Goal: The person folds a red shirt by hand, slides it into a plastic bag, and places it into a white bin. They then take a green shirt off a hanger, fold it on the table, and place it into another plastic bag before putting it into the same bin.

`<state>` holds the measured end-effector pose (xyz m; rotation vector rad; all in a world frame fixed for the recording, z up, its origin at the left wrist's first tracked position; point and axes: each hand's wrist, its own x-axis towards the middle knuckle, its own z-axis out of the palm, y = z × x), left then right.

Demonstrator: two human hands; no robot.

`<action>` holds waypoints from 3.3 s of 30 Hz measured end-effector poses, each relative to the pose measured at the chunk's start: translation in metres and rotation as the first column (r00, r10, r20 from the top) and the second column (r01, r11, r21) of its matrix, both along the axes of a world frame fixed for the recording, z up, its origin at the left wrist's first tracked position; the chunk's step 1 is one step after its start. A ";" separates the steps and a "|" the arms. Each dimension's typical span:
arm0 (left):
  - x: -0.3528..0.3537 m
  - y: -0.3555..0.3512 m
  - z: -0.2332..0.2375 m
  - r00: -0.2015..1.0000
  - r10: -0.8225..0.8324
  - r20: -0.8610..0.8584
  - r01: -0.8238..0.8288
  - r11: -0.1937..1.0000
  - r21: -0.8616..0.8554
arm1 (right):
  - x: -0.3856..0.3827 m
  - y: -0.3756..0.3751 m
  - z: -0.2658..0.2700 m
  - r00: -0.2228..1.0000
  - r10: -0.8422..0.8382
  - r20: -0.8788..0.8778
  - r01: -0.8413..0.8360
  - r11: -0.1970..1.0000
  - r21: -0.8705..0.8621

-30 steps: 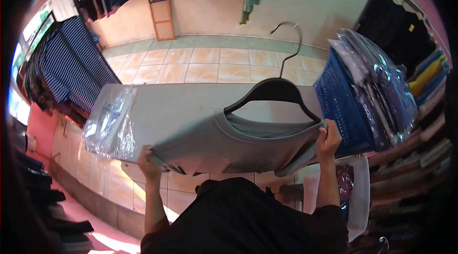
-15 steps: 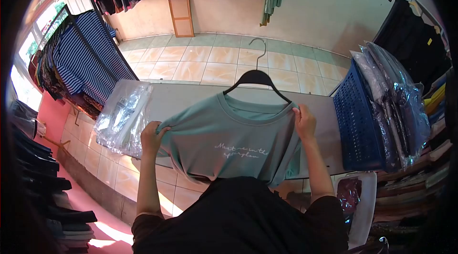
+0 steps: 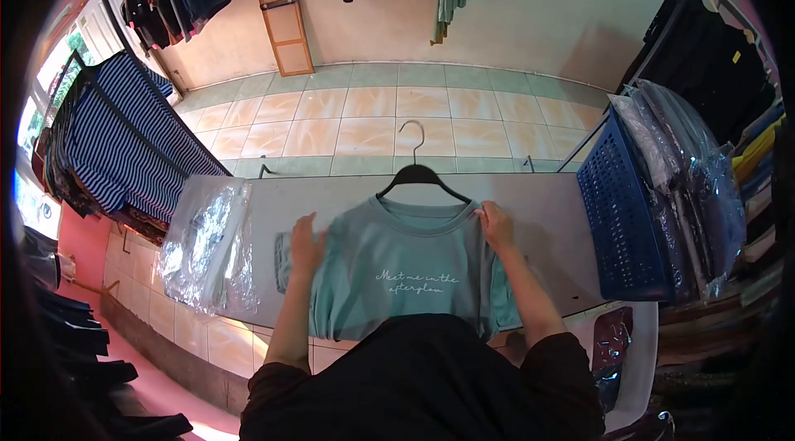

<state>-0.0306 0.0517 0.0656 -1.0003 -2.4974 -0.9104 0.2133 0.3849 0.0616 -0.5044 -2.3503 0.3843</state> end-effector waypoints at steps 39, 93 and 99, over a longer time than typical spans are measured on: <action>0.019 0.101 -0.035 0.791 -0.223 0.569 -0.113 0.861 0.495 | 0.047 -0.055 -0.059 0.852 0.338 0.400 -0.191 0.912 -0.364; 0.009 -0.014 -0.087 0.990 0.073 0.117 -0.085 0.991 0.104 | -0.429 -0.148 0.498 0.912 0.008 -0.410 0.080 0.977 0.197; 0.008 -0.012 -0.094 0.982 0.051 0.182 -0.064 0.996 0.068 | -0.424 -0.139 0.471 0.947 0.058 -0.317 0.013 0.976 0.218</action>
